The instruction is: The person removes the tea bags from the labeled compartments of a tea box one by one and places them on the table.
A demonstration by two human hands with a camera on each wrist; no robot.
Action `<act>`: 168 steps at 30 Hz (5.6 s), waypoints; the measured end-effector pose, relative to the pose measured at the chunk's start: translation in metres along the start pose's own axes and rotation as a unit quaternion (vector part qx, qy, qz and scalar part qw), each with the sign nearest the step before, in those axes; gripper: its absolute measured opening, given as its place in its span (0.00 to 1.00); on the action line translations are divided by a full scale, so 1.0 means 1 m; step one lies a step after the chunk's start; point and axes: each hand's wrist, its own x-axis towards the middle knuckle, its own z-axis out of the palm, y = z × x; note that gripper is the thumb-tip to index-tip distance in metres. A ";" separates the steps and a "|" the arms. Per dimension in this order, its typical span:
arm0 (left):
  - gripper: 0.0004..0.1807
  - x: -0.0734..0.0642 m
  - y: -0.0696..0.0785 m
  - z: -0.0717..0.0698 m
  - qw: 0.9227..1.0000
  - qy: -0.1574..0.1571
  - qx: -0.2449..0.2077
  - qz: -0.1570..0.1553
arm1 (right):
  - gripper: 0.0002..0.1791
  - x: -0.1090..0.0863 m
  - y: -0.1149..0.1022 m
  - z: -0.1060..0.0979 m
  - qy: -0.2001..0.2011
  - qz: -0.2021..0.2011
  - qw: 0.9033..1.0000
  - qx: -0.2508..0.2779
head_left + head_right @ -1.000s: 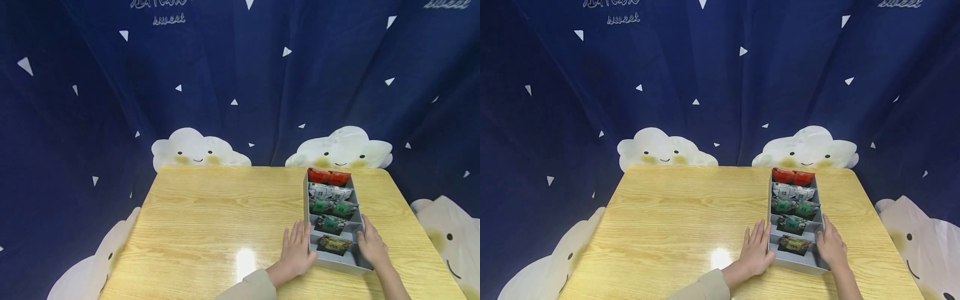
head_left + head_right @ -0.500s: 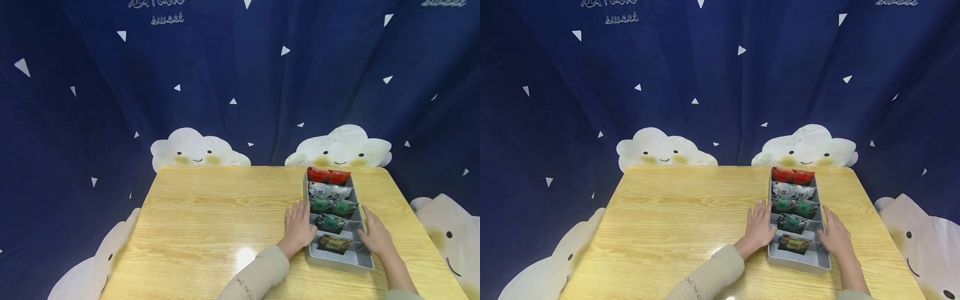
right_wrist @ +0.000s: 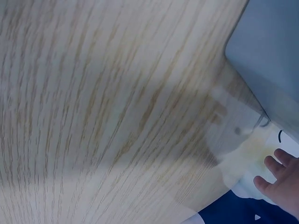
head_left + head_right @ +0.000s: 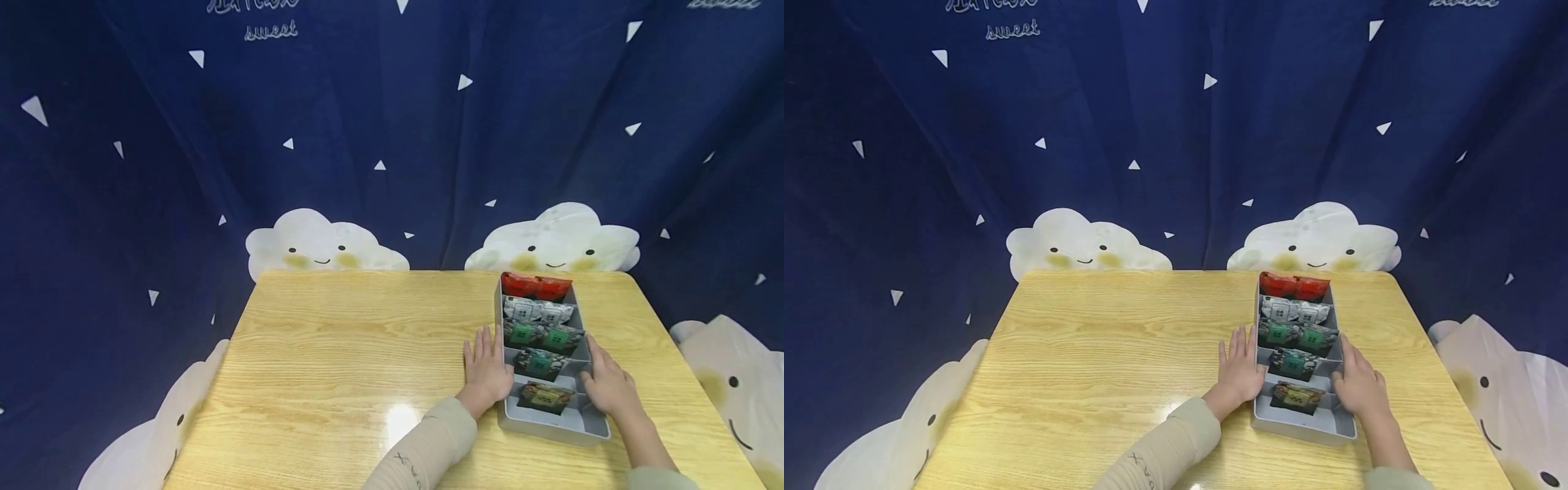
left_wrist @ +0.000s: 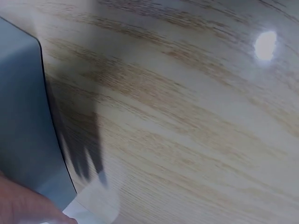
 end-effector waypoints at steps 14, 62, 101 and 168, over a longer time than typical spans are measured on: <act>0.38 -0.019 -0.015 -0.001 1.000 0.004 -0.015 -0.009 | 0.43 -0.003 -0.010 0.010 0.006 -0.032 0.999 -0.007; 0.31 -0.066 -0.043 -0.009 0.965 0.197 0.100 0.143 | 0.39 -0.030 -0.050 0.027 0.046 -0.044 0.998 -0.016; 0.07 -0.088 -0.022 0.009 0.900 0.222 0.172 0.334 | 0.40 -0.030 -0.049 0.028 0.055 -0.040 0.998 -0.017; 0.17 0.041 -0.122 0.001 0.985 0.095 0.142 0.012 | 0.39 -0.027 -0.051 0.027 0.054 -0.041 0.998 0.001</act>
